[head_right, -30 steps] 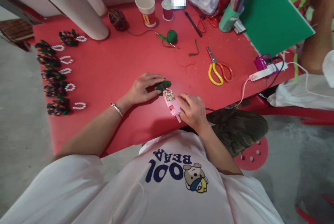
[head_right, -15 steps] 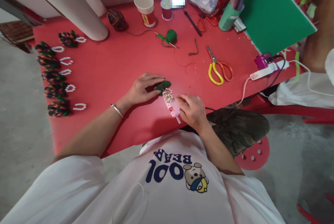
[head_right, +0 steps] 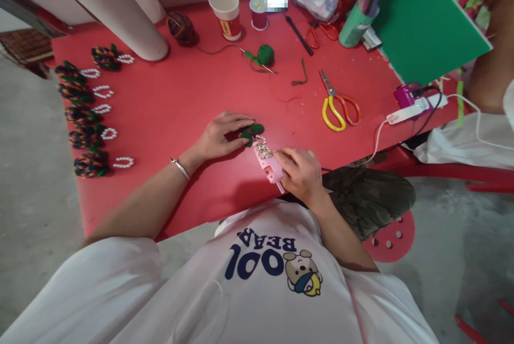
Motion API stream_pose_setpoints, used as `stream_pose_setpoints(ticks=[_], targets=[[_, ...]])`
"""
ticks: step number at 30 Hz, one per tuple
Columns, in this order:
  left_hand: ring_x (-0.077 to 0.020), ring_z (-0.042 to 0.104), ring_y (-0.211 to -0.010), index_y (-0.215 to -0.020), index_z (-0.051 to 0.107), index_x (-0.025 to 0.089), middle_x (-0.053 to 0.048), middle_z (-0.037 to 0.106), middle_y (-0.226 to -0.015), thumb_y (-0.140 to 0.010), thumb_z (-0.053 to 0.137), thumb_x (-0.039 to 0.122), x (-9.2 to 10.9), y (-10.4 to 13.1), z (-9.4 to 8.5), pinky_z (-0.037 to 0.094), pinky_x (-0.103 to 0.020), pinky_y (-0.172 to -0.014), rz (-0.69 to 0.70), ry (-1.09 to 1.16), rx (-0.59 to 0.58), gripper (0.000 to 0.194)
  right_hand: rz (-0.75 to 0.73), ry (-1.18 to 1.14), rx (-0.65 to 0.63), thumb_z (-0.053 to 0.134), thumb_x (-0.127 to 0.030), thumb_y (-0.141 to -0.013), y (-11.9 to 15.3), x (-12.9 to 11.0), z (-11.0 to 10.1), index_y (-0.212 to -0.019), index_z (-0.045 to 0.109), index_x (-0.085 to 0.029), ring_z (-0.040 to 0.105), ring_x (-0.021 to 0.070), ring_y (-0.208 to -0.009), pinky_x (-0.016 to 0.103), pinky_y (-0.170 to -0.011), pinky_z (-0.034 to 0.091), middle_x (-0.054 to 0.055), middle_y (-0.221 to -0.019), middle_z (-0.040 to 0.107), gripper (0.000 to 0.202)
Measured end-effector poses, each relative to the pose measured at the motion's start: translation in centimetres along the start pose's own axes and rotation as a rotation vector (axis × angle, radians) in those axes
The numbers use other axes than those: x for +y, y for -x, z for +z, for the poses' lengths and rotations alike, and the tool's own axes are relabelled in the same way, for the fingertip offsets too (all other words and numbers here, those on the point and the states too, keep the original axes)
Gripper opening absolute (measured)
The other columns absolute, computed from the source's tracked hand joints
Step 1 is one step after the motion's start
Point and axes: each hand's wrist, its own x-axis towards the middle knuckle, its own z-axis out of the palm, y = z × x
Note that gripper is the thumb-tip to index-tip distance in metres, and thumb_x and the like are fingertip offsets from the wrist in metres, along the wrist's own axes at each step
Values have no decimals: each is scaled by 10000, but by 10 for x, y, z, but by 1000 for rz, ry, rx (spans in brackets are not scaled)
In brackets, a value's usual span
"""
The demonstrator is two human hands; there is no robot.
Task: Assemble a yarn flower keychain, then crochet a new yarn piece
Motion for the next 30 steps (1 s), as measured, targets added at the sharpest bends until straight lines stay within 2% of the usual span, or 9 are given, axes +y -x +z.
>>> stream_pose_setpoints(ticks=[9,17,30], targets=[[-310,708,-1201,-1284,771,235,-131,763,-1337,-884,709,363,2,-1,-2,536,-543,-1098,-14,-16,-15,424,30,14,-22,567,-182,-917,-8,1,7,-1341,741,-220,683,259,-1061,380,-882,516,114,-1189,761,460],[-310,709,-1204,-1283,772,242,-129,761,-1337,-885,711,348,2,-1,-2,533,-544,-1100,-11,-1,-8,417,-13,0,6,560,-179,-922,-6,0,10,-1323,750,-199,685,252,-1033,386,-875,514,116,-1157,764,444],[-307,709,-1205,-1285,770,236,-130,760,-1343,-886,716,353,2,-1,-2,539,-536,-1094,-11,-14,-13,419,15,-26,-29,566,-190,-927,-2,0,10,-1326,739,-201,670,254,-1050,392,-889,500,118,-1167,755,435]])
